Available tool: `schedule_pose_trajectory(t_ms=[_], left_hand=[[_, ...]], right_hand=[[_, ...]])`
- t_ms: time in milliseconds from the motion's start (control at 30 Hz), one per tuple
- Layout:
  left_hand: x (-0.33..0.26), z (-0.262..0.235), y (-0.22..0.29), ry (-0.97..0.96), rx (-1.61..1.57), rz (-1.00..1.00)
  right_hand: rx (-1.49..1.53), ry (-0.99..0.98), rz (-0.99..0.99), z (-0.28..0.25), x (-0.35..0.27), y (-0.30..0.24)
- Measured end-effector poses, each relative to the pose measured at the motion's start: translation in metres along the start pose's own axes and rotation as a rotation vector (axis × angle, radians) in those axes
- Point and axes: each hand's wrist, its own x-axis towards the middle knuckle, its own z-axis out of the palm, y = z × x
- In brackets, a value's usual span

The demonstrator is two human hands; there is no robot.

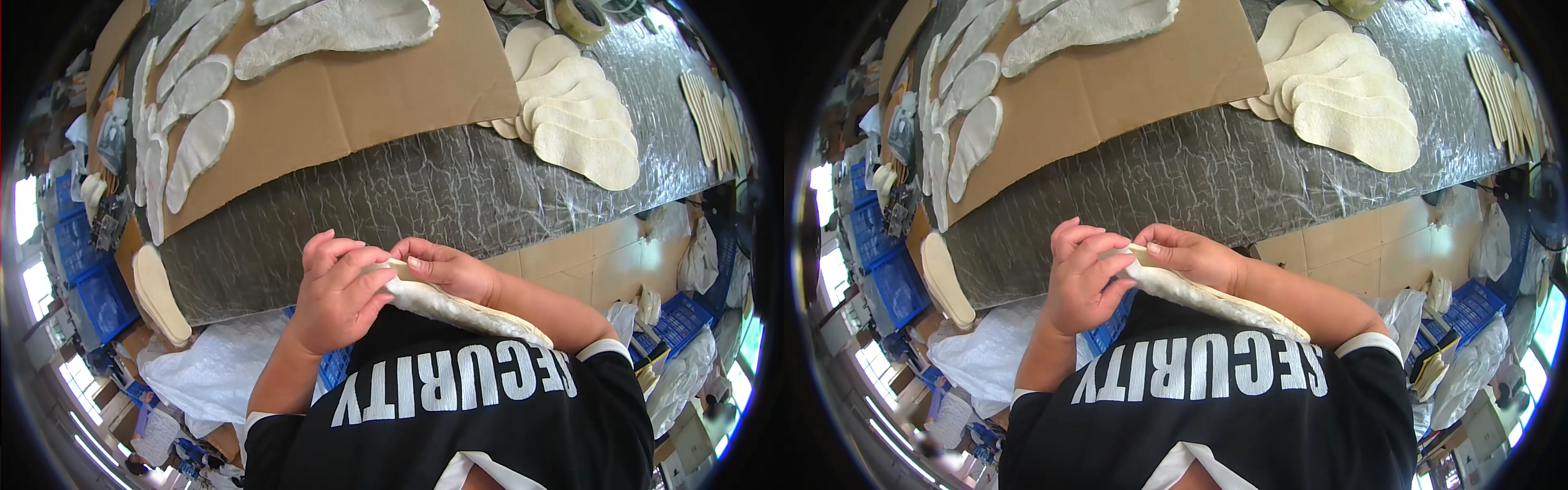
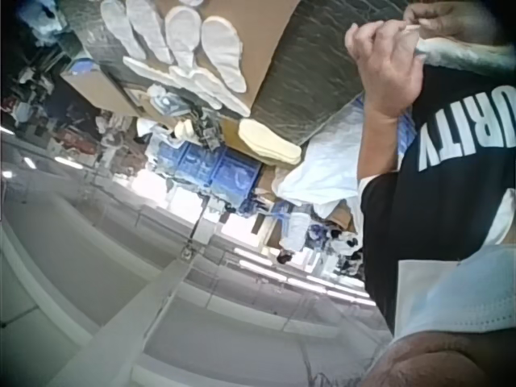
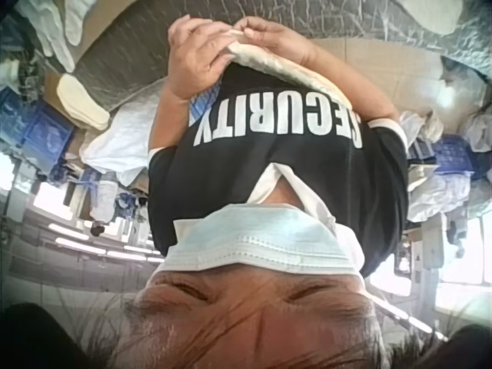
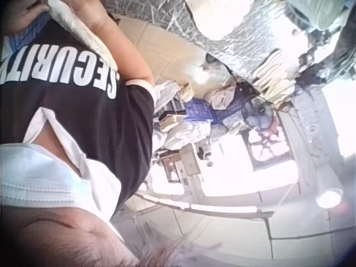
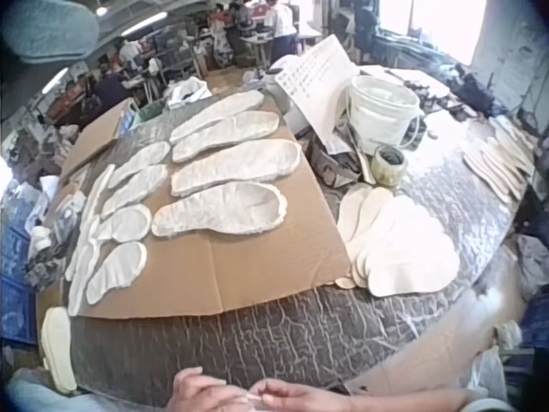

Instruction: Assembling shoe insoles by manually aligning and pressing white padding onto the insole base.

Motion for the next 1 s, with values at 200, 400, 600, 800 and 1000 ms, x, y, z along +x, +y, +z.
schedule_pose_trajectory(t_ms=[200,400,600,800,1000], left_hand=[[0.006,0.0,0.004,-0.096,0.038,0.05],[0.003,0.018,0.004,0.04,-0.115,-0.027],[-0.001,0.025,0.005,0.051,-0.177,-0.058],[-0.004,0.027,0.004,0.073,-0.15,0.004],[-0.016,0.028,0.002,0.137,-0.33,-0.157]], right_hand=[[-0.272,0.029,-0.046,0.002,0.001,0.004],[-0.383,-0.074,-0.096,-0.001,-0.002,0.003],[-0.507,-0.149,-0.104,0.0,-0.009,-0.003],[-0.884,-0.142,0.131,0.017,-0.013,-0.025],[-0.948,-0.233,0.203,0.023,-0.014,-0.024]])
